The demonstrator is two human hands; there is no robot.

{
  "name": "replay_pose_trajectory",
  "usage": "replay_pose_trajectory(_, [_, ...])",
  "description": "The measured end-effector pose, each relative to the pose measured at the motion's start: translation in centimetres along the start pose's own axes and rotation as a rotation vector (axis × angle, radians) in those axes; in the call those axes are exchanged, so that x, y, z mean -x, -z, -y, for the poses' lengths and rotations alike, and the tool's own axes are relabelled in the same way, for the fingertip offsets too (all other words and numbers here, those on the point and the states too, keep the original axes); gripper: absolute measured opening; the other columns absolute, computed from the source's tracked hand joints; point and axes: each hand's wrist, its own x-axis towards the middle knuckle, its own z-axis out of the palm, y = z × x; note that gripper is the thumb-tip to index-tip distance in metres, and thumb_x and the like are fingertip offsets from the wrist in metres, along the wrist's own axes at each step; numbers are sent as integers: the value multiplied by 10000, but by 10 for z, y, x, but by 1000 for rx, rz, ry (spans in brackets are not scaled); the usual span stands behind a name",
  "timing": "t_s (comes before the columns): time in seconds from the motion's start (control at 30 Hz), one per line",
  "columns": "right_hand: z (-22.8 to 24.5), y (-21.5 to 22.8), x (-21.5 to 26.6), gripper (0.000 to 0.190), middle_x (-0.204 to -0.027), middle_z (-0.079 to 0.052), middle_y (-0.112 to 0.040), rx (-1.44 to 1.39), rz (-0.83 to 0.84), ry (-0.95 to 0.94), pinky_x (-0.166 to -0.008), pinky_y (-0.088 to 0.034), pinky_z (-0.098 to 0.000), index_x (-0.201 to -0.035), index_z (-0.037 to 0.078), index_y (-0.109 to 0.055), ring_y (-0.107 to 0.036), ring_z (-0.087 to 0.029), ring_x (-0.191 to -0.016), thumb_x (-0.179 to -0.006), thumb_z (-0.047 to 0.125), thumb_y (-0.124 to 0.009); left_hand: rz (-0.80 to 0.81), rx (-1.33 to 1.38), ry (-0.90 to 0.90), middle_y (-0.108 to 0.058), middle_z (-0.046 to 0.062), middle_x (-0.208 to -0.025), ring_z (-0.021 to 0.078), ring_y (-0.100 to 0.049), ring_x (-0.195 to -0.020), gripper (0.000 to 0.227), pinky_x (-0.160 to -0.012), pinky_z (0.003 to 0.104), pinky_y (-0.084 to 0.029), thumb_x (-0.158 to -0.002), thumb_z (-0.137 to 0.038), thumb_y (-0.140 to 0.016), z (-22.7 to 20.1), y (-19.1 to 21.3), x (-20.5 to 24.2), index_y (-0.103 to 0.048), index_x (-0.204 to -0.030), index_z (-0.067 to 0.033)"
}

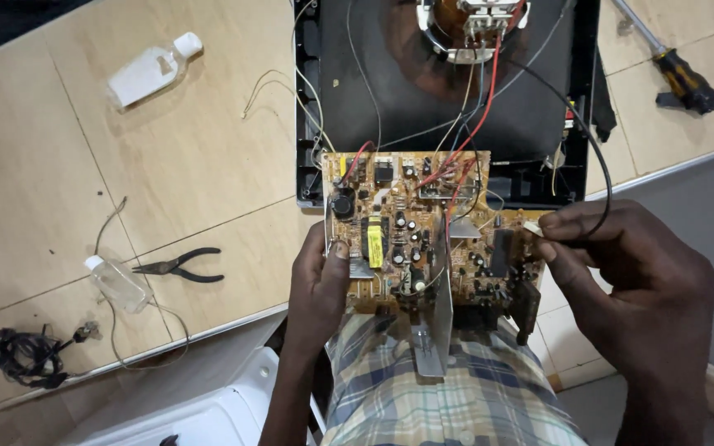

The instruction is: Organizing and connecting internal wire harnesses and connectors to a circuit board during an appliance repair.

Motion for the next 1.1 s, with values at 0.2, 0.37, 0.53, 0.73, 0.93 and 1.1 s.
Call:
replay_pose_trajectory(0.2, [2,1,-3,109,-1042,-194,-665,25,25,20,-865,-578,-325,-1021,-85,-659,-673,-247,-999,-940,-85,-733,-11,-13,80,-530,-19,-806,59,-375,-595,465,-564,285,-367,-1019,-376,-424,-5,-1,1,-593,-1349,-95])
replay_pose_trajectory(0.37, [-3,2,-3,98,-1054,-175,-683,9,17,-9,-803,-534,-291,-1028,-64,-676,-664,-215,-976,-951,-73,-734,-14,-62,14,-668,58,-1061,153,-596,-936,456,-837,323,-479,-1027,-341,-396,-7,-1,-1,-580,-1344,-69])
replay_pose_trajectory(0.53, [-4,2,-3,103,-1056,-176,-687,-10,15,-7,-801,-541,-283,-1023,-64,-668,-677,-219,-1001,-943,-89,-728,-15,-29,61,-593,1,-887,77,-454,-677,466,-635,291,-416,-1024,-386,-416,-1,-1,0,-592,-1337,-88])
replay_pose_trajectory(0.73, [-3,2,-4,103,-1056,-169,-704,45,20,1,-790,-547,-293,-1029,-46,-688,-692,-220,-999,-944,-49,-747,-20,16,78,-491,-35,-794,49,-355,-601,410,-547,273,-339,-1029,-361,-430,3,-1,1,-601,-1291,-97])
replay_pose_trajectory(0.93, [-9,2,-4,118,-1067,-176,-694,-11,25,-10,-821,-551,-289,-1022,-58,-667,-685,-223,-1034,-931,-84,-737,-24,-5,33,-594,8,-939,88,-474,-764,444,-691,292,-422,-1028,-363,-421,1,-2,0,-591,-1319,-75])
replay_pose_trajectory(1.1, [-5,1,-5,125,-1076,-178,-697,-30,22,-27,-806,-535,-269,-1045,-63,-663,-677,-209,-1014,-941,-70,-731,-26,-17,29,-655,50,-1071,144,-587,-941,414,-826,317,-477,-1023,-302,-406,0,-2,-1,-588,-1315,-72])
